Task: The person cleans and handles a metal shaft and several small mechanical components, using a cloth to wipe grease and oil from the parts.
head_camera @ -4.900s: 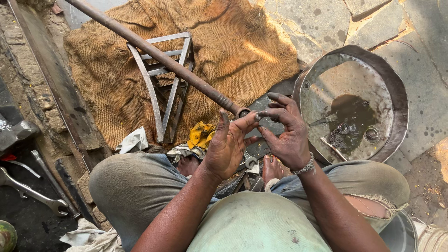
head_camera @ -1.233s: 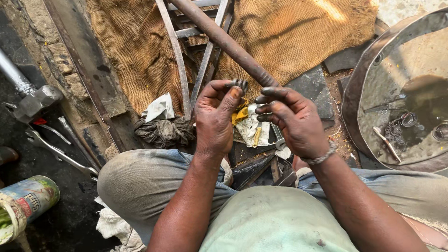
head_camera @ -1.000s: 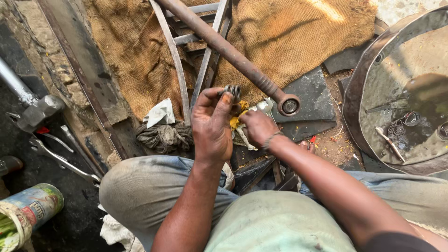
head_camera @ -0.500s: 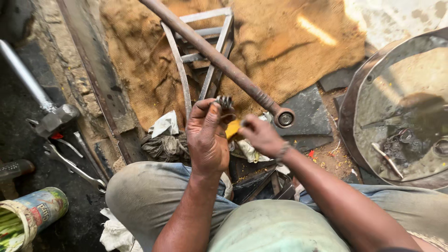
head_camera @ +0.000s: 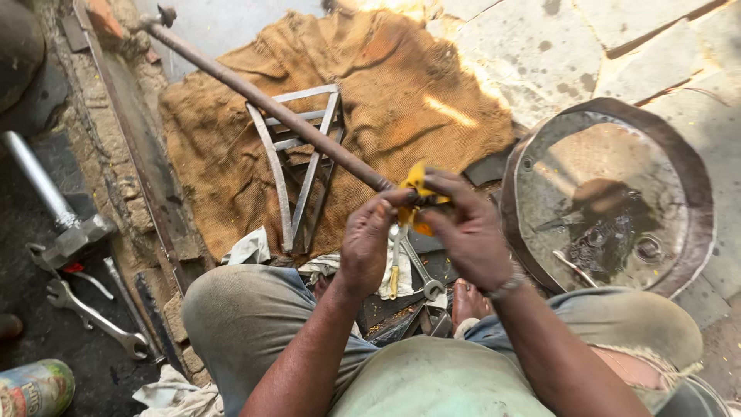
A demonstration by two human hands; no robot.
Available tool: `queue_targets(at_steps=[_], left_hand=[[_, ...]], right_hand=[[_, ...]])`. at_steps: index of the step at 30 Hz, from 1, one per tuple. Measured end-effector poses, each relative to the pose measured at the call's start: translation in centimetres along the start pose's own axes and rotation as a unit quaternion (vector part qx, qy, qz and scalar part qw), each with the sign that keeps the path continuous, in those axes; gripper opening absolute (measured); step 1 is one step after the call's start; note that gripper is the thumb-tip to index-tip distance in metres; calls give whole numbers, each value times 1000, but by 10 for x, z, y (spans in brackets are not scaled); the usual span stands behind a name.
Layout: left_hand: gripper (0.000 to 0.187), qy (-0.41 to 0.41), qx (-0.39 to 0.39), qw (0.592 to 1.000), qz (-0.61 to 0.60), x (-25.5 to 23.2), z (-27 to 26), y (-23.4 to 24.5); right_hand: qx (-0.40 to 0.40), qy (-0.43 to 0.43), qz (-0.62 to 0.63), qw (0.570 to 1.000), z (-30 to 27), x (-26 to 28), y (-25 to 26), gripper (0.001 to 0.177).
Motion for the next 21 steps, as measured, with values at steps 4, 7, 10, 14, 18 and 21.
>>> queue_targets(at_steps=[4,7,10,14,18,21], left_hand=[[38,45,-10,999,-8,11,-2,-6],[34,6,-63,992,107,12,-1,-2],[25,81,-67,961,254,24,-3,5],[15,131,-65,965,220,32,1,22],[14,51,-101,968,222,20,11,45],[16,9,-104,992,64,10,20,47]], right_hand=[[-49,-43,26,998,8,-26,7,35],[-44,-67,210,974,14,-33,17,33],[-45,-66,284,955,24,-32,28,28],[-92,-63,265,958,36,-29,50,22],[-120,-59,237,962,39,-29,68,18],[-117,-69,212,968,35,-29,69,19]])
Point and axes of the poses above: each hand's wrist, its own z-axis towards the middle knuckle, its own y-axis out of the back of the hand, x = y × z, the point moved 6 cm from there along z, towards the middle knuckle, and after that the axes turned 5 degrees about -x, right-handed, at the moved point
